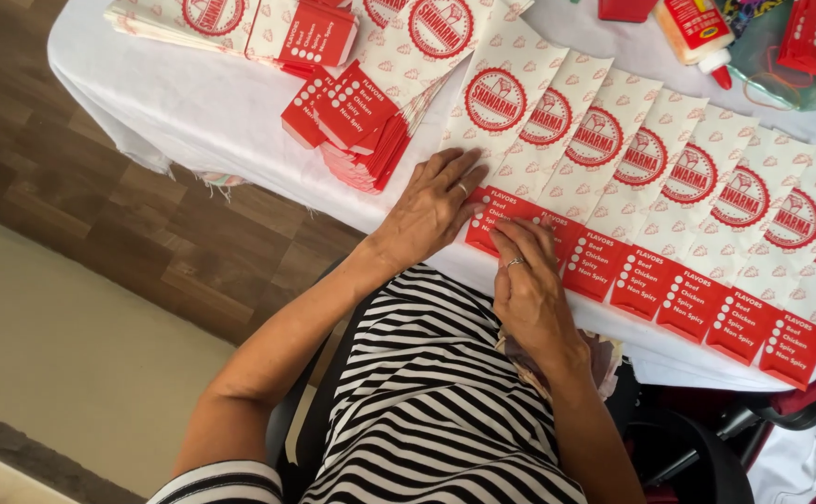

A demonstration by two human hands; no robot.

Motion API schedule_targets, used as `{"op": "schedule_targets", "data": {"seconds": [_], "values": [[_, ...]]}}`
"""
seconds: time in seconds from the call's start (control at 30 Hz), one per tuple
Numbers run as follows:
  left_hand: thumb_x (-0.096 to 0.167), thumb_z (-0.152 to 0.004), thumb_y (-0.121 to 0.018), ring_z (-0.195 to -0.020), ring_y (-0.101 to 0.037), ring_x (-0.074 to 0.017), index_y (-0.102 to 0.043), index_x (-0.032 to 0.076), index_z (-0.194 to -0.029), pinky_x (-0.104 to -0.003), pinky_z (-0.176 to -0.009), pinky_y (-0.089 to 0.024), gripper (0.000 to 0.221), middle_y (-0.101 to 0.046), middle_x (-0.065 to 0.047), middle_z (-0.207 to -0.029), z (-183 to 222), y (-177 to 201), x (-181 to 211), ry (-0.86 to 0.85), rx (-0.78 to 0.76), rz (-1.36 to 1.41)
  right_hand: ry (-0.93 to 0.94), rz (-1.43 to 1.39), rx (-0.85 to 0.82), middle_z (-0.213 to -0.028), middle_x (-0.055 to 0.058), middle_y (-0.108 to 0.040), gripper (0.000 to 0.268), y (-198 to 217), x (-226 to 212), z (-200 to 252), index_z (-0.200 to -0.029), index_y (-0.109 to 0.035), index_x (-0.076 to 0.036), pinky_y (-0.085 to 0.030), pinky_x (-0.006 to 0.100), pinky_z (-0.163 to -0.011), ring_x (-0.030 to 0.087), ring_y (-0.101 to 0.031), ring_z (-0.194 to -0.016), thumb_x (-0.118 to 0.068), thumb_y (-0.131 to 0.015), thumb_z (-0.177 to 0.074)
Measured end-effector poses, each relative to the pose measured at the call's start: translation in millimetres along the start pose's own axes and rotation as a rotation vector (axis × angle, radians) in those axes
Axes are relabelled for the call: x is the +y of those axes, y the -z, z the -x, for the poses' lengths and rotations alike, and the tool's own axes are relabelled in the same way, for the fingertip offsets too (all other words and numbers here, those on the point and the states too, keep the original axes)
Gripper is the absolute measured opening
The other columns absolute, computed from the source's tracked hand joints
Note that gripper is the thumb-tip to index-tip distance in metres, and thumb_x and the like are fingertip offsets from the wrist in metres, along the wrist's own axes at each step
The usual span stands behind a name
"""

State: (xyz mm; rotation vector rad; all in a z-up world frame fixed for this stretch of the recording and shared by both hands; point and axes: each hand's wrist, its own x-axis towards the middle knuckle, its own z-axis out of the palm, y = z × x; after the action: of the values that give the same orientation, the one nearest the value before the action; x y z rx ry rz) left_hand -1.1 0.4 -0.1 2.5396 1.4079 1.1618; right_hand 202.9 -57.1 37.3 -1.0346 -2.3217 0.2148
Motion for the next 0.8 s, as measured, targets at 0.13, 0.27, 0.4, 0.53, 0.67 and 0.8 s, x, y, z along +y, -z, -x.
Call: {"op": "schedule_targets", "data": {"seconds": [0.13,0.27,0.4,0.53,0.67,0.8], "values": [[0.029,-0.102,-0.065,-0.128,-0.054,-0.0427,-0.065,-0.001,-0.129,-0.045,-0.098,-0.046,0.041,-0.063,-0.023,-0.129,-8.1,4.2,2.5,0.007,0.028,0.030,-0.011,-0.030,0.021,-0.135,0.019,-0.062,0.034,-3.5,4.0,1.9,-0.126,-0.067,0.005,-0.034,0.059,-0.118,0.038,-0.058,-0.129,0.011,-0.054,-0.095],[0.012,-0.102,-0.064,-0.121,-0.060,-0.0460,-0.069,-0.007,-0.122,-0.046,-0.100,-0.051,0.028,-0.064,-0.027,-0.124,-12.5,31.5,16.3,0.060,0.135,0.244,0.023,-0.107,0.144,-0.133,0.021,-0.063,0.031,-7.2,2.1,-5.8,-0.121,-0.070,0.007,-0.038,0.057,-0.116,0.039,-0.062,-0.123,0.014,-0.059,-0.093],[0.015,-0.099,-0.069,-0.112,-0.066,-0.0349,-0.074,0.004,-0.108,-0.043,-0.093,-0.052,0.016,-0.068,-0.013,-0.117,12.6,39.7,-0.3,0.061,0.186,0.316,0.069,-0.152,0.208,-0.130,0.020,-0.066,0.019,-22.2,-6.4,-19.1,-0.114,-0.072,0.007,-0.041,0.053,-0.116,0.038,-0.065,-0.120,0.004,-0.067,-0.096],[0.016,-0.091,-0.078,-0.108,-0.067,-0.0338,-0.077,0.007,-0.103,-0.042,-0.092,-0.053,0.015,-0.071,-0.011,-0.115,29.7,67.2,2.0,0.073,0.142,0.447,0.114,-0.141,0.234,-0.127,0.020,-0.068,0.018,-35.7,-13.8,-29.0,-0.109,-0.073,0.007,-0.045,0.053,-0.114,0.037,-0.068,-0.117,-0.003,-0.075,-0.094],[0.007,-0.089,-0.080,-0.117,-0.066,-0.0424,-0.077,-0.002,-0.105,-0.054,-0.106,-0.047,0.019,-0.074,-0.017,-0.112,37.0,71.8,-1.6,0.037,0.081,0.495,0.158,-0.094,0.246,-0.123,0.019,-0.069,0.017,-49.0,-11.9,-30.1,-0.105,-0.073,0.007,-0.044,0.053,-0.114,0.036,-0.069,-0.114,-0.006,-0.076,-0.094],[0.005,-0.089,-0.079,-0.111,-0.071,-0.0385,-0.078,-0.002,-0.100,-0.049,-0.101,-0.053,0.012,-0.076,-0.015,-0.106,41.1,67.4,-4.7,0.033,0.114,0.483,0.187,-0.067,0.258,-0.119,0.019,-0.071,0.014,-48.0,-12.0,-31.8,-0.100,-0.073,0.007,-0.045,0.052,-0.114,0.034,-0.070,-0.112,-0.006,-0.075,-0.096]]}}
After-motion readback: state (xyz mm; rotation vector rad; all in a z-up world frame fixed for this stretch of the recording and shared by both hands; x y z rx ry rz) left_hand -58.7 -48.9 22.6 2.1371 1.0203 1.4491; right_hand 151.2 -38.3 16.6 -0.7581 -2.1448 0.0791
